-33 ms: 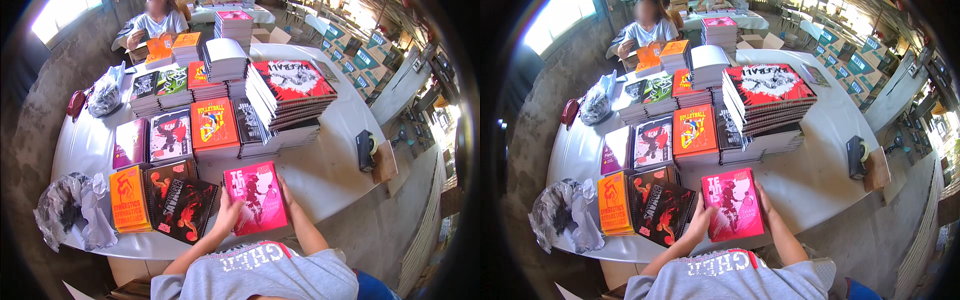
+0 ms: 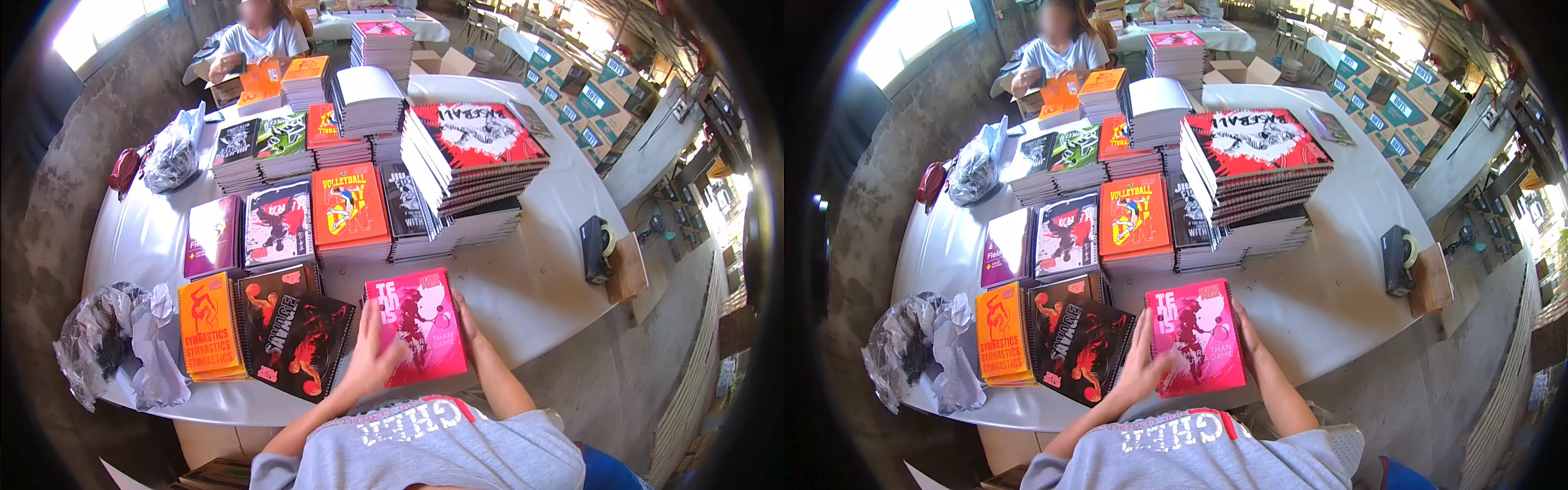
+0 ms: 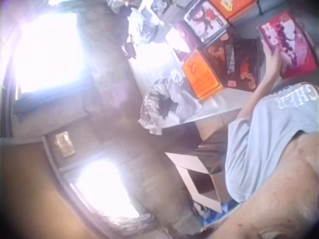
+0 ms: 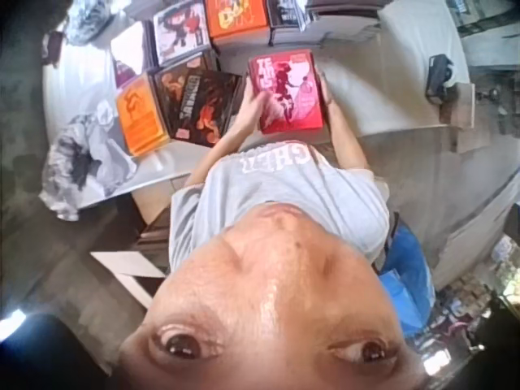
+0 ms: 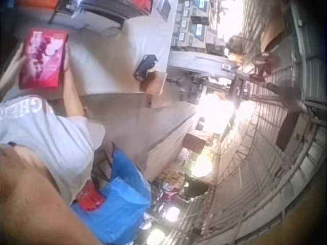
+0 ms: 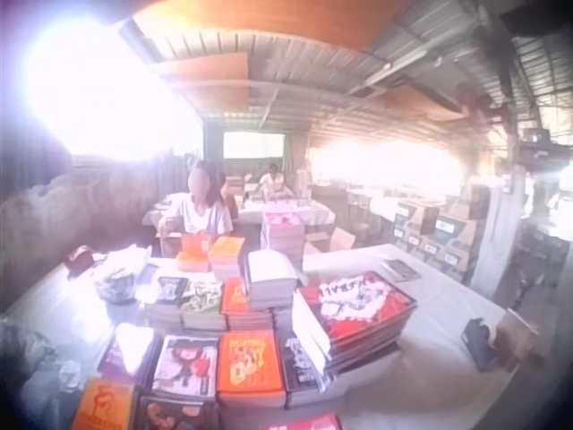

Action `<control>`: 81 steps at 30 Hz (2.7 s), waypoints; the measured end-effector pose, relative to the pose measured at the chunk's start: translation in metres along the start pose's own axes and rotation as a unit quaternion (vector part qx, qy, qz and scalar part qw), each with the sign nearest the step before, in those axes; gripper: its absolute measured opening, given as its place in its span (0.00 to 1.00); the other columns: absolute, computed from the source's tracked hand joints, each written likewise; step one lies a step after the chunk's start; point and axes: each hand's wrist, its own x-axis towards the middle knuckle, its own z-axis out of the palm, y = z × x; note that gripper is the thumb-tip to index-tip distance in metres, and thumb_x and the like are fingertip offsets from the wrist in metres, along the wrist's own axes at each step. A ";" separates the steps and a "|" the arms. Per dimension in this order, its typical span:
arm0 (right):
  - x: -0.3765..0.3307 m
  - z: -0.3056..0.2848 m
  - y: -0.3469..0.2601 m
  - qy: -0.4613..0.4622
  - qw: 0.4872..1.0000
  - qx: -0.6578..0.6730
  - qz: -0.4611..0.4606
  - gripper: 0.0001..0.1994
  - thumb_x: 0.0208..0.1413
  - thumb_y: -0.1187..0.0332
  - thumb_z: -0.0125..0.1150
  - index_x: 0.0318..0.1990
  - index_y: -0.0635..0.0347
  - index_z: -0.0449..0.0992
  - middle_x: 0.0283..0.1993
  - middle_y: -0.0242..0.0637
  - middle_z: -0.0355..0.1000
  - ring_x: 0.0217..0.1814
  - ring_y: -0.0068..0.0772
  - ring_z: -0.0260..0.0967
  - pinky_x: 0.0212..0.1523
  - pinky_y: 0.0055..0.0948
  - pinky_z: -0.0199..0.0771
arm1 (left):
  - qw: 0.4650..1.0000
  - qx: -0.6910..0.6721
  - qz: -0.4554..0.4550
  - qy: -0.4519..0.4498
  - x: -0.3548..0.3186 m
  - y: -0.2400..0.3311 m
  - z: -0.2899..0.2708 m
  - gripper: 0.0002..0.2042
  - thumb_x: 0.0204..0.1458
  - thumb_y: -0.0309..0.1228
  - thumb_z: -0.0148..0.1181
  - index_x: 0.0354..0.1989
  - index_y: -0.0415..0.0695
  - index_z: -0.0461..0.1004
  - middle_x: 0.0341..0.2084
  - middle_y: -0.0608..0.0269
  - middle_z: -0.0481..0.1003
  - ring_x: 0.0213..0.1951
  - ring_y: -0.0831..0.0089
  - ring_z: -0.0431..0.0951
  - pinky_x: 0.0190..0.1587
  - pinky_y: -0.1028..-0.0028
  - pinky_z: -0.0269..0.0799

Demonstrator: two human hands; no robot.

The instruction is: The person sorts various spiral-bound notebooks on a table by their cover art, organizing them into stacks before picking up groups of sorted notebooks and placing them into a cardboard box.

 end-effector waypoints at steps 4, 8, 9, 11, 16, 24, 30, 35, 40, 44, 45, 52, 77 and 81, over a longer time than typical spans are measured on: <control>-0.004 0.002 0.007 -0.006 0.999 -0.013 -0.035 0.33 0.53 0.39 0.41 0.56 0.57 0.61 0.53 0.39 0.65 0.52 0.35 0.63 0.52 0.35 0.64 | 0.889 0.390 0.151 -0.184 0.019 0.032 -0.076 0.31 0.38 0.40 0.60 0.56 0.54 0.63 0.62 0.60 0.51 0.64 0.55 0.46 0.61 0.48 0.39; -0.010 0.015 0.007 -0.012 0.998 -0.023 -0.056 0.33 0.53 0.39 0.41 0.56 0.57 0.62 0.53 0.39 0.65 0.52 0.34 0.63 0.52 0.34 0.64 | 0.873 0.439 0.026 -0.209 0.022 -0.030 -0.106 0.32 0.38 0.50 0.60 0.56 0.62 0.62 0.64 0.61 0.45 0.65 0.50 0.38 0.55 0.34 0.34; -0.011 0.020 0.007 -0.007 0.998 -0.019 -0.061 0.32 0.53 0.41 0.42 0.55 0.57 0.62 0.51 0.38 0.65 0.51 0.33 0.64 0.52 0.34 0.65 | 0.877 0.447 0.021 -0.175 0.022 -0.038 -0.104 0.32 0.39 0.49 0.58 0.58 0.62 0.61 0.64 0.62 0.45 0.65 0.50 0.37 0.53 0.31 0.34; -0.009 0.020 0.010 0.006 0.997 -0.012 -0.070 0.30 0.53 0.42 0.43 0.54 0.57 0.63 0.50 0.37 0.66 0.50 0.32 0.65 0.51 0.33 0.65 | 0.872 0.469 -0.013 -0.141 0.027 -0.045 -0.096 0.33 0.39 0.49 0.58 0.58 0.62 0.60 0.64 0.62 0.44 0.65 0.49 0.37 0.53 0.30 0.34; 0.024 0.029 0.019 0.001 1.000 0.004 -0.024 0.30 0.52 0.41 0.46 0.52 0.57 0.66 0.47 0.37 0.68 0.46 0.31 0.66 0.50 0.32 0.65 | 0.863 0.497 -0.073 -0.057 0.033 -0.051 -0.088 0.32 0.42 0.46 0.54 0.60 0.61 0.56 0.64 0.63 0.44 0.64 0.47 0.39 0.50 0.27 0.35; 0.075 0.068 0.014 -0.130 0.990 -0.007 -0.050 0.31 0.51 0.43 0.47 0.54 0.58 0.64 0.49 0.38 0.67 0.47 0.31 0.66 0.50 0.32 0.66 | 0.839 0.529 -0.125 -0.008 0.046 -0.066 -0.092 0.27 0.51 0.48 0.43 0.62 0.60 0.53 0.65 0.63 0.43 0.65 0.47 0.37 0.50 0.27 0.33; 0.065 0.048 0.012 -0.074 0.996 -0.033 -0.031 0.29 0.51 0.44 0.47 0.52 0.58 0.66 0.52 0.39 0.66 0.50 0.32 0.65 0.49 0.32 0.66 | 0.869 0.477 -0.125 0.044 0.057 -0.049 -0.087 0.29 0.54 0.52 0.39 0.61 0.51 0.53 0.63 0.56 0.46 0.65 0.51 0.32 0.52 0.29 0.28; -0.022 0.011 -0.064 -0.007 0.945 -0.240 -0.223 0.21 0.52 0.55 0.51 0.47 0.60 0.69 0.48 0.40 0.69 0.49 0.34 0.67 0.51 0.36 0.66 | 0.998 -0.031 -0.043 0.035 0.089 -0.008 -0.079 0.34 0.54 0.45 0.49 0.64 0.41 0.45 0.58 0.46 0.53 0.63 0.57 0.50 0.62 0.68 0.45; -0.053 -0.040 -0.206 0.091 0.899 -0.084 -0.419 0.21 0.53 0.54 0.48 0.49 0.59 0.67 0.46 0.39 0.70 0.49 0.34 0.66 0.51 0.32 0.61 | 0.915 -0.347 -0.198 -0.066 0.159 0.063 -0.010 0.46 0.45 0.58 0.51 0.65 0.45 0.35 0.63 0.50 0.43 0.64 0.59 0.47 0.60 0.61 0.45; -0.010 -0.033 -0.290 0.079 0.920 -0.134 -0.359 0.31 0.51 0.43 0.45 0.54 0.56 0.63 0.50 0.39 0.68 0.53 0.32 0.63 0.55 0.35 0.56 | 0.864 -0.363 -0.345 -0.054 0.223 0.093 0.036 0.56 0.34 0.66 0.53 0.65 0.44 0.34 0.57 0.40 0.53 0.59 0.55 0.55 0.57 0.57 0.52; 0.010 -0.029 -0.300 0.095 0.941 -0.145 -0.290 0.33 0.50 0.40 0.44 0.55 0.56 0.63 0.51 0.39 0.67 0.53 0.32 0.63 0.54 0.36 0.57 | 0.860 -0.372 -0.335 -0.103 0.239 0.083 0.042 0.58 0.30 0.68 0.55 0.65 0.46 0.32 0.57 0.40 0.53 0.57 0.53 0.57 0.56 0.57 0.52; 0.055 0.001 -0.319 -0.089 0.968 -0.110 -0.207 0.34 0.50 0.39 0.47 0.56 0.56 0.63 0.53 0.39 0.67 0.52 0.36 0.64 0.51 0.40 0.65 | 0.888 -0.328 -0.303 -0.111 0.262 0.083 0.061 0.41 0.28 0.56 0.64 0.54 0.53 0.60 0.37 0.51 0.69 0.35 0.64 0.70 0.33 0.70 0.68; -0.188 -0.109 -0.110 0.114 0.853 0.136 -0.490 0.26 0.52 0.52 0.43 0.53 0.59 0.62 0.57 0.40 0.59 0.55 0.38 0.59 0.55 0.39 0.60 | 0.920 -0.102 -0.058 -0.375 0.147 0.157 0.151 0.60 0.24 0.46 0.67 0.64 0.48 0.27 0.53 0.29 0.51 0.58 0.40 0.52 0.61 0.58 0.49; -0.188 -0.109 -0.015 0.172 0.843 0.223 -0.458 0.28 0.48 0.53 0.46 0.54 0.61 0.61 0.54 0.40 0.61 0.55 0.39 0.59 0.55 0.41 0.59 | 0.859 -0.095 -0.184 -0.468 0.109 0.095 0.183 0.55 0.30 0.41 0.63 0.65 0.50 0.29 0.55 0.35 0.51 0.60 0.48 0.51 0.61 0.57 0.46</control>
